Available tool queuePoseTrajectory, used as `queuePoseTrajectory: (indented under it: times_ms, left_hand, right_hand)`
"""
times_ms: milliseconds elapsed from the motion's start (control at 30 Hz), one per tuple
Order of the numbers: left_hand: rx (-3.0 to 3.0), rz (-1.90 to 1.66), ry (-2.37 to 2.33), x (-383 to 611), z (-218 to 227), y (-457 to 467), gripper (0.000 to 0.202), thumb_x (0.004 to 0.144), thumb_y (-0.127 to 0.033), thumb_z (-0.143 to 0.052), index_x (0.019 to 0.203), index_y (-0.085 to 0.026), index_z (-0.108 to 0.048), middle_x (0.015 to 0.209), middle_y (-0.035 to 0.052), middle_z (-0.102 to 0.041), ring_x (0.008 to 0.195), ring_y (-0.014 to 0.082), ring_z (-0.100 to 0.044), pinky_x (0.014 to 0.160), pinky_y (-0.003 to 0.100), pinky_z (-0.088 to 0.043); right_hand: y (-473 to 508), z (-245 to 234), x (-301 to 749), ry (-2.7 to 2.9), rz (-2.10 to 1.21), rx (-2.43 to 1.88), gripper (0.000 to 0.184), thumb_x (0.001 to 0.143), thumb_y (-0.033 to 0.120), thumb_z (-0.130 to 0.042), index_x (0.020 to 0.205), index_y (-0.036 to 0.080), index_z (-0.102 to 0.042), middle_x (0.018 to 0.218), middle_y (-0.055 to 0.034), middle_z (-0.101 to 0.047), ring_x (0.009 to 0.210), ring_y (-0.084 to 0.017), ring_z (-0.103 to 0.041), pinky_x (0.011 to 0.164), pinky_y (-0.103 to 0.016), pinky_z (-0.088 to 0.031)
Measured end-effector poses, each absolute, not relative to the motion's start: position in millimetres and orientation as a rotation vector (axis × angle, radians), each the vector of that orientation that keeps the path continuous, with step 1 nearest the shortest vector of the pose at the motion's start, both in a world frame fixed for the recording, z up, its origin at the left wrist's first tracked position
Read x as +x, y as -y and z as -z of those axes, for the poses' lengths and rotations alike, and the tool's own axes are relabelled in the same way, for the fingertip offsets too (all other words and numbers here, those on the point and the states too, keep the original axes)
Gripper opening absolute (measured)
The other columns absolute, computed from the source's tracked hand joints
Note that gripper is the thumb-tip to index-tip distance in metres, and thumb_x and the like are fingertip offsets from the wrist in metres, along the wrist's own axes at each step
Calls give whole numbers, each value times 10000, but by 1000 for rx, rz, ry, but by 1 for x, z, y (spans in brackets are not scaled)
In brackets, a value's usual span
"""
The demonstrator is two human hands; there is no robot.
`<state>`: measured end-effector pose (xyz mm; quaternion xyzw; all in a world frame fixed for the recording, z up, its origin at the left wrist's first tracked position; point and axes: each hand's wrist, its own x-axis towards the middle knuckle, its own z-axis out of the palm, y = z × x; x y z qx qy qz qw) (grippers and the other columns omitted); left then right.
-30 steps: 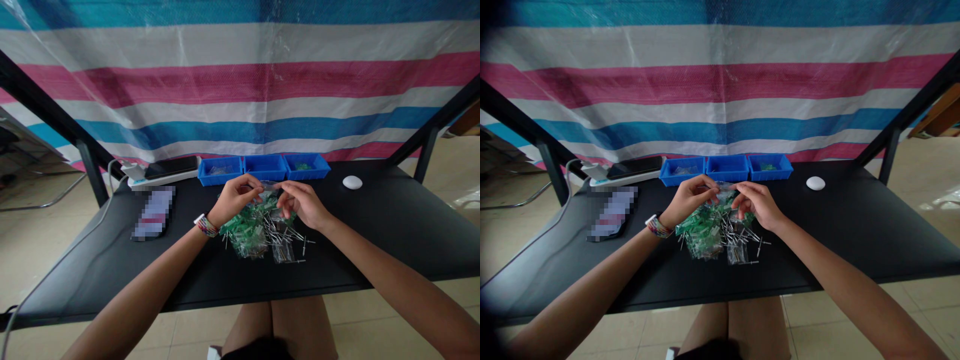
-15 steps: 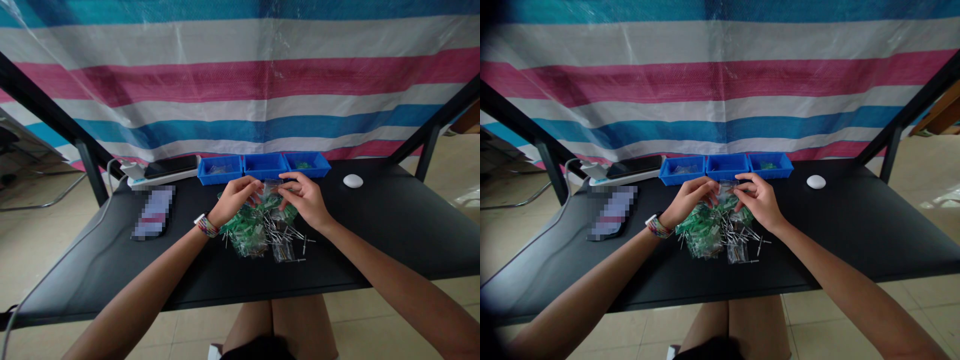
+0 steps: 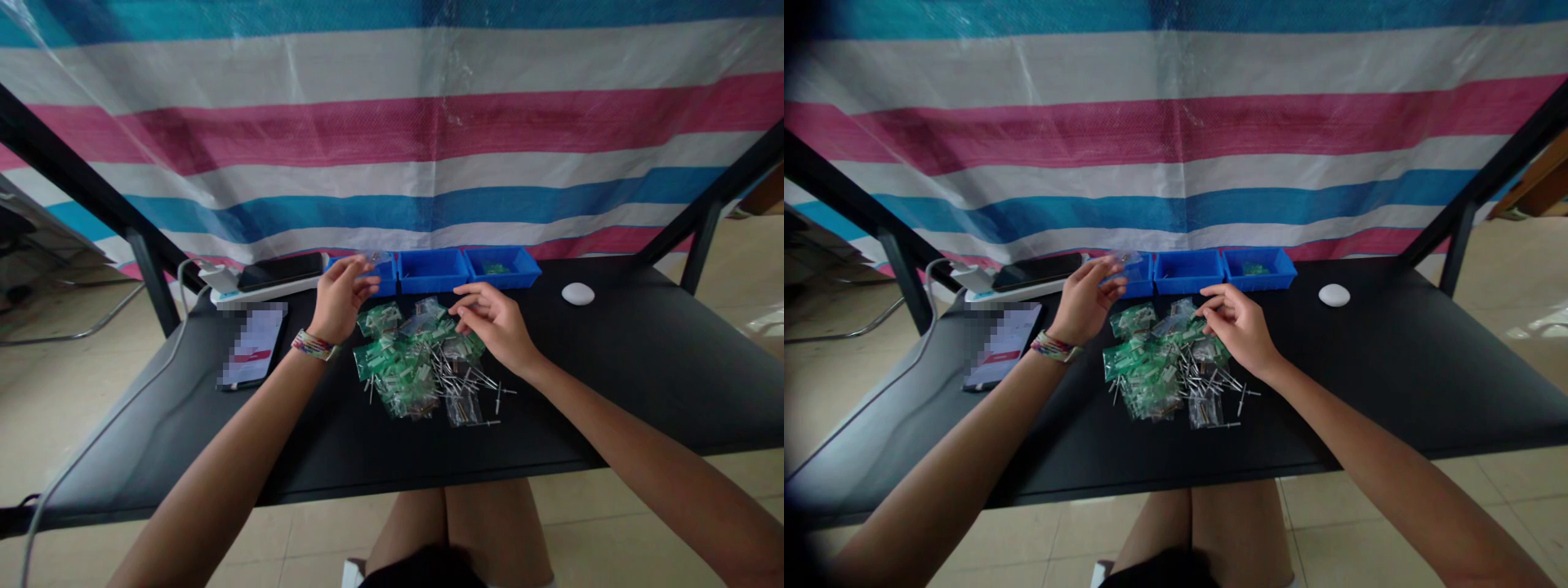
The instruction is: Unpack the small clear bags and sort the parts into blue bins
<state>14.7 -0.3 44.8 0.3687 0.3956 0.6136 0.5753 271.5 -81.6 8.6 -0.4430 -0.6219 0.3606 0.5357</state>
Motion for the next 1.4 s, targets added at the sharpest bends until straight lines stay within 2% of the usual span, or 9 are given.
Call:
queuePoseTrajectory:
  times_ms: [200,300,400,500,600,700,933,1133,1400]
  left_hand:
    - [675,-1298,-978,10,-49,-1,48,897,-155,-623,862,-164,-591,783,24,-703,598,100,-670,590,203,-556]
    - [1285,-1198,-1003,17,-46,11,66,870,-242,-660,890,-183,-635,797,7,-680,594,131,-649,558,246,-511]
    - [2126,-863,-1046,22,-41,22,116,828,-293,-761,874,-192,-725,863,40,-728,736,174,-662,675,284,-501]
    - [2535,-607,-1049,26,-34,28,160,818,-332,-793,920,-210,-773,948,64,-764,908,242,-681,763,328,-500]
    - [2566,-530,-1010,27,-31,27,139,828,-216,-722,955,-202,-776,952,57,-775,868,220,-694,769,328,-506]
    - [2377,-657,-975,27,-33,25,144,814,-149,-670,919,-179,-763,889,48,-769,770,173,-693,726,298,-523]
    - [1574,-835,-735,31,-37,24,221,853,-301,-804,957,-132,-707,859,55,-760,769,167,-767,740,291,-638]
    - [1339,-781,-612,40,-27,32,327,842,-347,-881,1016,-116,-730,981,105,-805,907,213,-809,901,363,-667]
    - [1450,-786,-705,44,-27,35,246,872,-332,-826,978,-133,-728,936,77,-779,865,199,-798,822,332,-669]
  right_hand:
    - [79,-4,274,1955,-406,-1058,143,953,160,-678,1054,230,-752,1066,-76,-773,988,-256,-725,876,-445,-600]
    - [80,0,271,2153,-285,-948,240,976,129,-664,1160,255,-752,1203,-78,-761,1215,-294,-657,1063,-542,-547]
    - [80,3,268,2240,-244,-922,271,994,123,-641,1200,259,-752,1263,-85,-745,1290,-301,-611,1099,-561,-535]
    - [81,5,267,2240,-228,-927,254,998,122,-628,1180,243,-757,1229,-97,-755,1278,-305,-613,1091,-559,-543]
    - [80,4,267,2214,-234,-928,246,992,118,-628,1168,234,-756,1203,-101,-765,1274,-309,-619,1090,-549,-545]
    - [80,1,268,2150,-264,-931,242,991,125,-625,1181,216,-743,1185,-113,-764,1241,-309,-645,1081,-536,-548]
    - [84,-8,267,1745,-655,-1066,292,957,278,-726,1247,250,-726,1169,-83,-794,1107,-284,-735,1009,-492,-565]
    - [79,-10,267,1293,-1179,-988,321,826,387,-871,1080,227,-756,946,-44,-792,859,-214,-750,740,-350,-603]
    - [76,-9,267,1240,-1099,-986,246,740,350,-932,860,197,-781,757,-11,-758,618,-139,-663,603,-291,-557]
